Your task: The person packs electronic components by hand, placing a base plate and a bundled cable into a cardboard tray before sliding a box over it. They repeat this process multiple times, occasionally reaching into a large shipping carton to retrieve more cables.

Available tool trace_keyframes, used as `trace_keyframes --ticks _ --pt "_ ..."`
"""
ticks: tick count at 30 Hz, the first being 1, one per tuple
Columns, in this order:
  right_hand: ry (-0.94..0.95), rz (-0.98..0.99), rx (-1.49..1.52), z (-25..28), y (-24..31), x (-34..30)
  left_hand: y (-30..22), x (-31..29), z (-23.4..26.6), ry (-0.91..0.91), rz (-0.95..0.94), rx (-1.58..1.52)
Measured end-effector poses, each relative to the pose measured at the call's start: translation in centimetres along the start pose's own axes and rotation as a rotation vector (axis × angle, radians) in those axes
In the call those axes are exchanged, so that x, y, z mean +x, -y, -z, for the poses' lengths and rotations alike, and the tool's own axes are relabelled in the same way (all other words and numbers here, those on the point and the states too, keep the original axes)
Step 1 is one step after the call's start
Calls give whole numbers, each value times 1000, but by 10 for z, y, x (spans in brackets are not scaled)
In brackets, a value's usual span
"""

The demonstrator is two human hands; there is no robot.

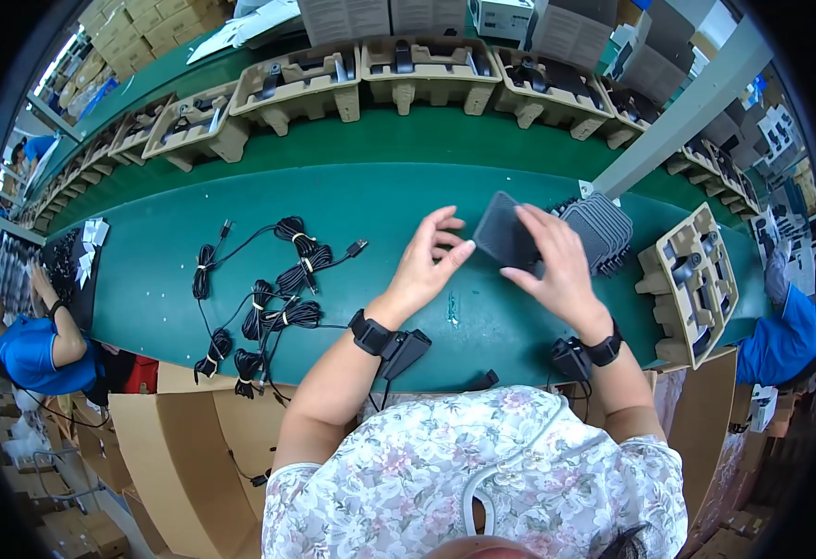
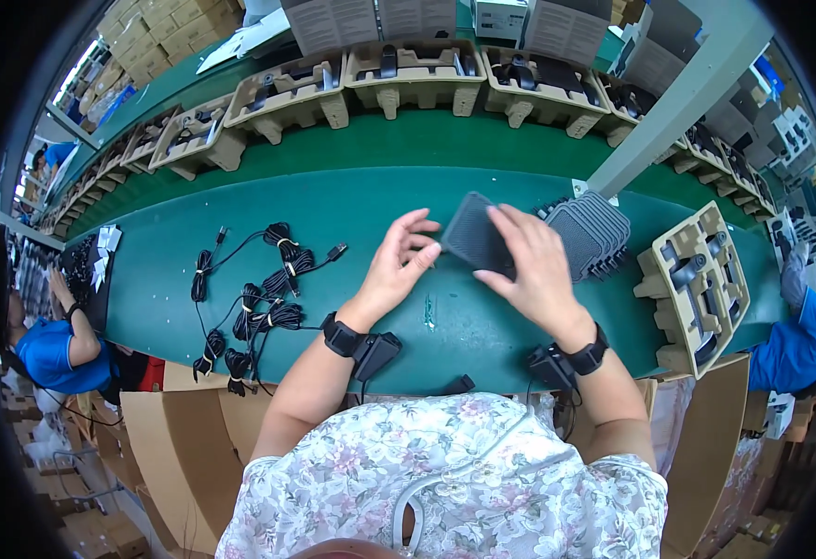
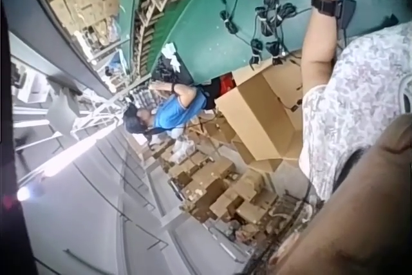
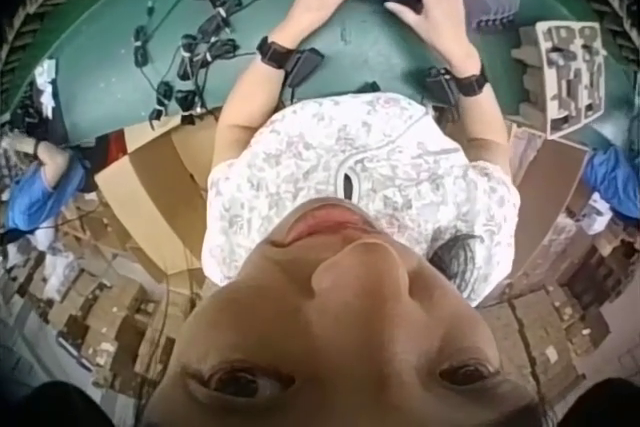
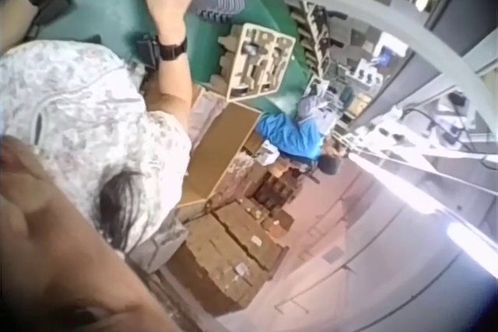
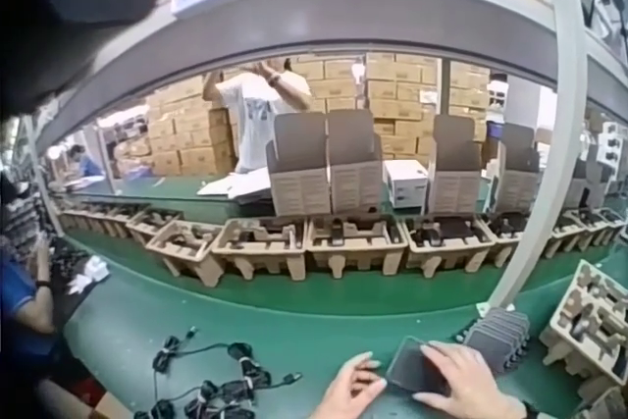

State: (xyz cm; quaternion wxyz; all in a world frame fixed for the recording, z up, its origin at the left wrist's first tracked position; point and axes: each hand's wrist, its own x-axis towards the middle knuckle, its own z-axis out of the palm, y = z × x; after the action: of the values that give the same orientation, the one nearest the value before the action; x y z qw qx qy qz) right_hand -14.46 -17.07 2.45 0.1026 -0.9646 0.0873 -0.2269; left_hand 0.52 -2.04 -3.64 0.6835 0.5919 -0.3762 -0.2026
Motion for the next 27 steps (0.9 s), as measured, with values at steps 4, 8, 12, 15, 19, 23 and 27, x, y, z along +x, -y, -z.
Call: trace_keyframes --ticks 4,8,12,15,19,23,27 --pt "36 211 163 -12 23 27 -5 -2 4 -13 50 -6" --pt "-201 -25 399 -37 12 48 -26 5 15 -157 120 -603" --pt "245 -399 1295 -51 -6 72 -20 12 22 -211 107 -606" --pt "199 -263 1288 -44 6 98 -18 13 27 -182 135 -613" --pt "315 -258 1360 -45 16 114 -20 13 36 -202 166 -628" --pt "9 -155 1236 -39 0 132 -10 15 39 -261 219 -165" --pt "284 183 762 -25 8 139 1 5 33 -277 -75 469"
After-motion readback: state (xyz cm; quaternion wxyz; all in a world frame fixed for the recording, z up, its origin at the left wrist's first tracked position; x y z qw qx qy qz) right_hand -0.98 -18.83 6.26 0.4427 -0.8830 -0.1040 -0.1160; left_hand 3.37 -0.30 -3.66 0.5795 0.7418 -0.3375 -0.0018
